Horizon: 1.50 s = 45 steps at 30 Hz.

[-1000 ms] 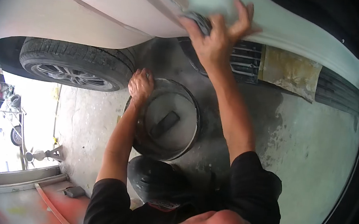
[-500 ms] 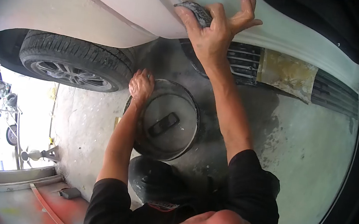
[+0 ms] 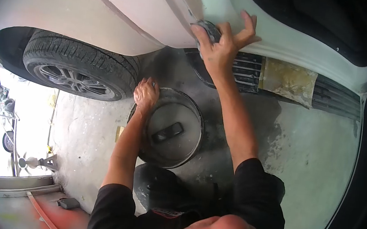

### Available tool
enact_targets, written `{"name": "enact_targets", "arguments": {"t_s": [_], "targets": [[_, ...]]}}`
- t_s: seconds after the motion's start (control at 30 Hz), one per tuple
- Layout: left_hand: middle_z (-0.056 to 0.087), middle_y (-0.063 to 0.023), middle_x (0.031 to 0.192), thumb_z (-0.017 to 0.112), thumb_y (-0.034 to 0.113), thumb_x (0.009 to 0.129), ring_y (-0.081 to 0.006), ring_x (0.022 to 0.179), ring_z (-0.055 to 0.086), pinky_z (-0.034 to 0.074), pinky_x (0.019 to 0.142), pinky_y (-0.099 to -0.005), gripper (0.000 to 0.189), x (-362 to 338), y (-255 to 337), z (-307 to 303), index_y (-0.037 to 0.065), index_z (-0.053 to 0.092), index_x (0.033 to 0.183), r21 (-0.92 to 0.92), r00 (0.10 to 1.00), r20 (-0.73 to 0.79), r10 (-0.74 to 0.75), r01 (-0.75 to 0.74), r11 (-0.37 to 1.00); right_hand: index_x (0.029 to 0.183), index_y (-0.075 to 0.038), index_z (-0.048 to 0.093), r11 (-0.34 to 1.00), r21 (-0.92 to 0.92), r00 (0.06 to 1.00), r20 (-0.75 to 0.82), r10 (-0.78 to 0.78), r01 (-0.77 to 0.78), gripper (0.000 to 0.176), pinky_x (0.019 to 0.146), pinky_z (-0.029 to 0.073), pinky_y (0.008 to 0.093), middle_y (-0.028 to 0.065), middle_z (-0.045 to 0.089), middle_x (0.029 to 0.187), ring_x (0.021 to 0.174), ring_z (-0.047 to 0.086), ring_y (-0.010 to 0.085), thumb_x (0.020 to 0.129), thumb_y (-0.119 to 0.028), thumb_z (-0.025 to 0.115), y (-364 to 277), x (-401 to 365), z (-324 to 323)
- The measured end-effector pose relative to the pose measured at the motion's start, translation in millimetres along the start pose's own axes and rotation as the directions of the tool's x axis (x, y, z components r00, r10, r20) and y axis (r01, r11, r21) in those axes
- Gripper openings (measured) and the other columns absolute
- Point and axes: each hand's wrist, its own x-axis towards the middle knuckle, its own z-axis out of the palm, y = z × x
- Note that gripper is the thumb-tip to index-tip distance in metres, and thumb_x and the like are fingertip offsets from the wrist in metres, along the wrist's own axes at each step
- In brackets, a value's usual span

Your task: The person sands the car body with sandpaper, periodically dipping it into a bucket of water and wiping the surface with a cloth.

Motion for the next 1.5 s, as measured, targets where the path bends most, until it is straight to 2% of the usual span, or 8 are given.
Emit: {"name": "enact_targets", "arguments": {"t_s": [0.13,0.3,0.53,0.67,0.9,0.97,1.33,1.5], "targets": [[0.069,-0.0206,0.101,0.061,0.028,0.094,-0.0393,0.098,0.068,0.054,0.086,-0.0499,0.025,-4.1,-1.3,0.1,0.006,0.070,0.103,0.028,1.000,0.020,-0.003,0.003,1.000,0.086,-0.008,0.066,0.999,-0.030,0.999,0.025,-0.021,0.022,0.046,0.100,-0.002,0.0886,0.0209,0.026,0.147,0.145,0.013,0.0553,0.079,-0.050,0.085,-30.0,50.8,1.7],[0.070,-0.0213,0.103,0.060,0.027,0.094,-0.0400,0.099,0.067,0.054,0.088,-0.0493,0.026,-0.1,-3.9,3.9,0.005,0.070,0.103,0.000,1.000,-0.020,0.014,-0.014,1.000,0.090,-0.008,0.065,0.999,-0.031,0.999,0.009,0.034,-0.034,0.047,0.101,-0.001,0.0875,0.0256,0.028,0.148,0.144,0.017,0.0538,0.078,-0.048,0.086,-2.9,-5.1,-4.9],[0.069,-0.0197,0.101,0.059,0.029,0.095,-0.0395,0.099,0.067,0.054,0.088,-0.0502,0.028,-2.2,0.0,-2.8,0.005,0.070,0.104,0.008,1.000,0.020,0.000,0.000,1.000,0.089,-0.007,0.065,0.999,-0.012,0.996,-0.076,-0.043,0.042,0.049,0.103,-0.002,0.0860,0.0278,0.036,0.142,0.143,0.022,0.0532,0.075,-0.048,0.088,-58.0,100.4,16.7],[0.069,-0.0199,0.103,0.059,0.030,0.095,-0.0391,0.101,0.067,0.054,0.088,-0.0504,0.028,-1.7,-1.8,1.7,0.006,0.070,0.104,-0.019,0.999,0.029,-0.019,0.020,1.000,0.088,-0.004,0.064,0.989,-0.143,0.997,0.063,0.035,-0.026,0.048,0.105,0.004,0.0815,0.0264,0.035,0.142,0.143,0.022,0.0520,0.077,-0.045,0.088,-7.1,1.5,-6.9],[0.069,-0.0201,0.107,0.060,0.031,0.094,-0.0390,0.104,0.066,0.053,0.091,-0.0511,0.028,-2.2,-1.7,-5.0,0.006,0.070,0.104,0.020,0.996,0.068,-0.049,0.048,0.999,0.092,-0.004,0.065,1.000,0.003,0.998,0.064,-0.012,0.012,0.045,0.100,0.001,0.0892,0.0235,0.033,0.146,0.143,0.023,0.0530,0.080,-0.043,0.085,-57.5,98.1,12.0],[0.069,-0.0201,0.107,0.060,0.031,0.094,-0.0391,0.106,0.066,0.052,0.092,-0.0513,0.028,-1.7,0.2,0.4,0.007,0.070,0.105,0.003,0.995,0.081,-0.056,0.056,0.998,0.098,-0.002,0.064,0.980,-0.193,0.990,0.140,-0.028,0.055,0.044,0.102,0.007,0.0885,0.0278,0.031,0.148,0.144,0.026,0.0516,0.086,-0.042,0.080,-53.8,84.0,-3.8],[0.070,-0.0196,0.104,0.059,0.030,0.095,-0.0394,0.101,0.067,0.054,0.087,-0.0500,0.027,-2.1,1.3,-2.9,0.007,0.070,0.105,0.013,0.998,0.051,-0.042,0.042,0.999,0.082,-0.010,0.066,0.865,-0.355,0.882,0.433,-0.184,0.355,0.046,0.097,0.001,0.0927,0.0160,0.035,0.145,0.147,0.022,0.0497,0.079,-0.053,0.083,40.0,5.9,-62.5],[0.070,-0.0192,0.103,0.058,0.030,0.096,-0.0390,0.100,0.068,0.055,0.086,-0.0500,0.028,0.6,2.8,-0.6,0.007,0.070,0.106,0.024,0.999,0.027,-0.041,0.040,0.999,0.078,-0.011,0.063,0.892,-0.203,0.894,0.293,-0.339,0.404,0.045,0.101,-0.005,0.0887,0.0140,0.036,0.145,0.145,0.027,0.0473,0.079,-0.052,0.084,44.2,9.6,-35.2]]}}
